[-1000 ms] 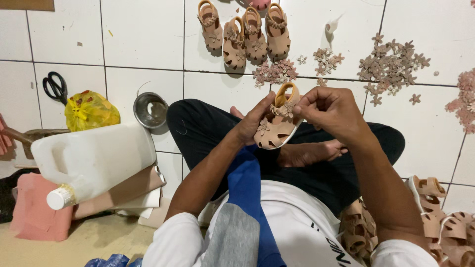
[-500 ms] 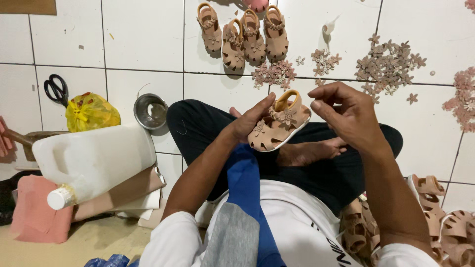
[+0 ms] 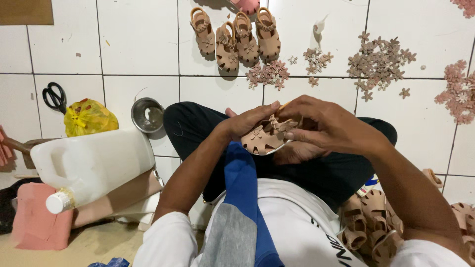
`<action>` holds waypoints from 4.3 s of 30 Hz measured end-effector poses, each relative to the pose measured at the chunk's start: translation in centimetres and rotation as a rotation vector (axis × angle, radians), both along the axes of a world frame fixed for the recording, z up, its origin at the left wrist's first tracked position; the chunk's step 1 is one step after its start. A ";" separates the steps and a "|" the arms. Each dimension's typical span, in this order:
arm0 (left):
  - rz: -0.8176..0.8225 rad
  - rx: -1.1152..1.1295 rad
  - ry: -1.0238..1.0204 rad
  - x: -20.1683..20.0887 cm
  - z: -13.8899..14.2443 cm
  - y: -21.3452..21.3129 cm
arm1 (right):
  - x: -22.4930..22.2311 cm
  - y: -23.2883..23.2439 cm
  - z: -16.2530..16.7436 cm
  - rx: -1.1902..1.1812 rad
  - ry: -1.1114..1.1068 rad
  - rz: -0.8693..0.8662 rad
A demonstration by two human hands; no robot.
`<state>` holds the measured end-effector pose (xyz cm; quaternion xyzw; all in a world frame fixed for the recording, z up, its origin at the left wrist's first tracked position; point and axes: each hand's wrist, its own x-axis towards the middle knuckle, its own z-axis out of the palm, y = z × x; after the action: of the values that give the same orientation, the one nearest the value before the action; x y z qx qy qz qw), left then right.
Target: The person sits on the workshop floor and glues small flower-shaped cutouts onto the straps of children's sandals. They pick up a sandal, apply glue from a small squeeze bottle onto the shoe, press a flower decoration onto the glued spot, and set the finished sandal aside with the others.
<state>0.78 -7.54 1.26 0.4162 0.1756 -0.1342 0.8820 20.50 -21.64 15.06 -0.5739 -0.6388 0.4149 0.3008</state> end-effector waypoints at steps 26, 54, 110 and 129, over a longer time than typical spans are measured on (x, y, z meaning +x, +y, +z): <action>-0.294 0.483 -0.111 1.9 3.2 1.3 | -1.3 -2.0 -2.6 -0.100 0.144 -0.121; -0.289 0.436 -0.070 1.5 3.2 1.9 | -1.5 -2.7 -3.4 0.044 0.199 -0.068; 0.453 -0.065 -0.192 -1.0 -1.1 0.8 | 3.0 -0.1 -15.8 0.095 0.068 -1.006; 0.707 -0.409 -0.138 -0.2 -1.6 3.4 | 12.2 13.3 -22.2 0.080 -0.127 -1.080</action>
<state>0.55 -4.17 -0.38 0.1545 0.2179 0.1731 0.9480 32.66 -8.34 -7.14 -0.8324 -0.2852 0.1413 0.4537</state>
